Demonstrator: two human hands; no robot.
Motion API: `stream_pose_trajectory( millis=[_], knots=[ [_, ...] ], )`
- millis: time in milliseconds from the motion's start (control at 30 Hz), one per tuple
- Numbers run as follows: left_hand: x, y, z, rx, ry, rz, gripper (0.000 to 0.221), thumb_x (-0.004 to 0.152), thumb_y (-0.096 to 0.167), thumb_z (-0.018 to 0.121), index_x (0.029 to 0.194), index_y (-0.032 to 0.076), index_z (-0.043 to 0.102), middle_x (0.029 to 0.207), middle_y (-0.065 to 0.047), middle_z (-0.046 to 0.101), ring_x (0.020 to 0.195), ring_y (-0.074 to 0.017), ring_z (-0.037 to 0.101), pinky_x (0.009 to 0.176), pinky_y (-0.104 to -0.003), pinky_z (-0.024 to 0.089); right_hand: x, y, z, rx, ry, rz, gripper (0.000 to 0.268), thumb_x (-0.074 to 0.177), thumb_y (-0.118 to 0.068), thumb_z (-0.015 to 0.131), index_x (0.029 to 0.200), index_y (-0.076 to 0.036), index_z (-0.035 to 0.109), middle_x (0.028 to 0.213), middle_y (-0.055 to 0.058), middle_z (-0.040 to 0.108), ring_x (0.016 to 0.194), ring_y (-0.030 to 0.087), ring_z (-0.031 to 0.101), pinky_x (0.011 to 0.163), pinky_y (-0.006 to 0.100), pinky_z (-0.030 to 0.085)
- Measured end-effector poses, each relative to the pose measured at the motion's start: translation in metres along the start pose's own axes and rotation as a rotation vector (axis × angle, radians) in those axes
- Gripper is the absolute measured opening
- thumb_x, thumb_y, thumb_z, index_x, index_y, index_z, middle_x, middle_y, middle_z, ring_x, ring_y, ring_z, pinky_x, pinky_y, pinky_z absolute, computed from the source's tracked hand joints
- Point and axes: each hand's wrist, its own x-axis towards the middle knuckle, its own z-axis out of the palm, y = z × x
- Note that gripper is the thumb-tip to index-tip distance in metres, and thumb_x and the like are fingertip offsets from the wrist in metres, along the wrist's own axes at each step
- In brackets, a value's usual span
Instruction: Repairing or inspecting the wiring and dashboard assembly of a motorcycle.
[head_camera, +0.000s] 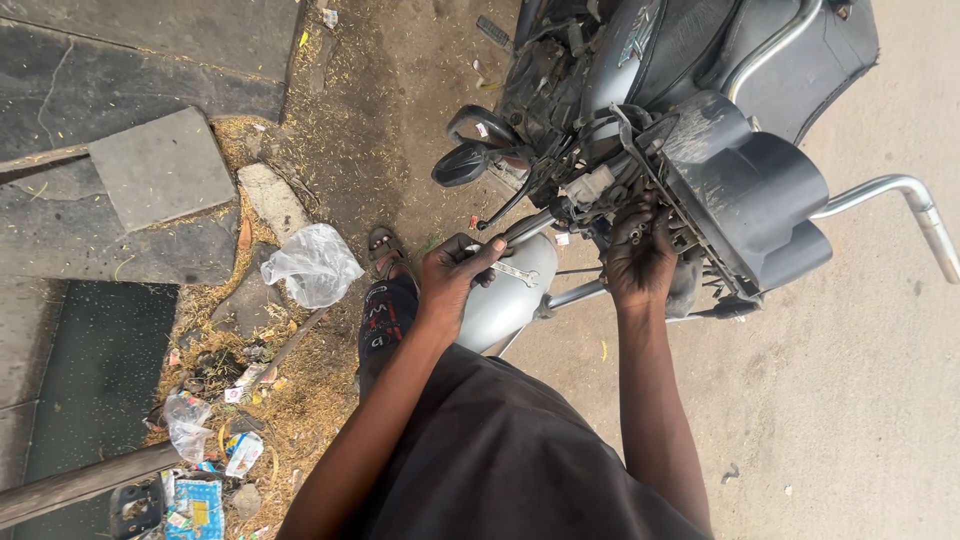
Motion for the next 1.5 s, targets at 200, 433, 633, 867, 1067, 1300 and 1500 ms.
stream_pose_trajectory(
  millis=[200,433,633,867,1067,1300,1500],
  knots=[
    [-0.002,0.0,-0.001,0.018,-0.001,-0.012,0.025,0.082,0.02,0.087,0.074,0.007,0.068,0.066,-0.001,0.064,0.057,-0.0085,0.056,0.057,-0.026,0.045,0.0,0.002,0.003,0.1,-0.012,0.039,0.028,0.095,0.005,0.068,0.12,0.013,0.061,0.113,0.023,0.067,0.103,0.028,0.068,0.093,0.03,0.063],
    [-0.002,-0.002,-0.002,-0.034,-0.034,-0.018,0.023,0.084,0.017,0.086,0.076,0.007,0.067,0.069,-0.001,0.064,0.06,-0.0087,0.056,0.058,-0.025,0.044,-0.001,-0.001,-0.005,0.069,-0.024,0.005,0.028,0.094,0.006,0.069,0.12,0.011,0.062,0.116,0.022,0.067,0.106,0.028,0.068,0.095,0.031,0.064],
    [-0.003,0.001,-0.003,-0.055,-0.029,-0.009,0.019,0.085,0.015,0.085,0.08,0.007,0.069,0.073,0.0,0.066,0.061,-0.0082,0.057,0.057,-0.024,0.044,0.002,-0.003,-0.01,0.03,-0.009,-0.023,0.029,0.094,0.008,0.069,0.122,0.009,0.062,0.119,0.023,0.067,0.107,0.029,0.069,0.096,0.031,0.064],
    [-0.002,0.001,-0.002,-0.034,-0.008,-0.048,0.02,0.085,0.016,0.085,0.08,0.009,0.067,0.073,0.0,0.067,0.058,-0.0069,0.057,0.054,-0.022,0.044,0.001,-0.002,-0.007,-0.042,-0.012,-0.044,0.03,0.092,0.01,0.07,0.121,0.013,0.061,0.116,0.025,0.068,0.104,0.03,0.072,0.094,0.029,0.065],
    [0.0,-0.003,-0.002,-0.1,-0.033,-0.052,0.021,0.086,0.014,0.085,0.079,0.01,0.066,0.073,0.001,0.064,0.06,-0.0062,0.055,0.055,-0.022,0.046,0.003,-0.004,-0.013,-0.078,0.004,-0.071,0.025,0.093,0.008,0.069,0.116,0.01,0.062,0.114,0.025,0.069,0.104,0.029,0.073,0.093,0.028,0.065],
    [-0.003,0.002,0.001,-0.092,-0.026,-0.055,0.02,0.087,0.013,0.083,0.079,0.011,0.065,0.073,0.003,0.063,0.061,-0.006,0.055,0.055,-0.023,0.046,0.001,-0.003,-0.011,-0.098,0.0,-0.077,0.028,0.094,0.007,0.07,0.119,0.011,0.06,0.113,0.024,0.069,0.103,0.028,0.072,0.092,0.027,0.065],
    [-0.003,0.001,0.002,-0.085,-0.034,-0.058,0.023,0.088,0.013,0.084,0.078,0.012,0.064,0.073,0.003,0.062,0.061,-0.0057,0.054,0.056,-0.022,0.045,-0.003,0.0,-0.003,-0.137,-0.02,-0.079,0.034,0.093,0.005,0.072,0.123,0.012,0.058,0.113,0.023,0.069,0.102,0.026,0.072,0.091,0.026,0.064]
  ],
)
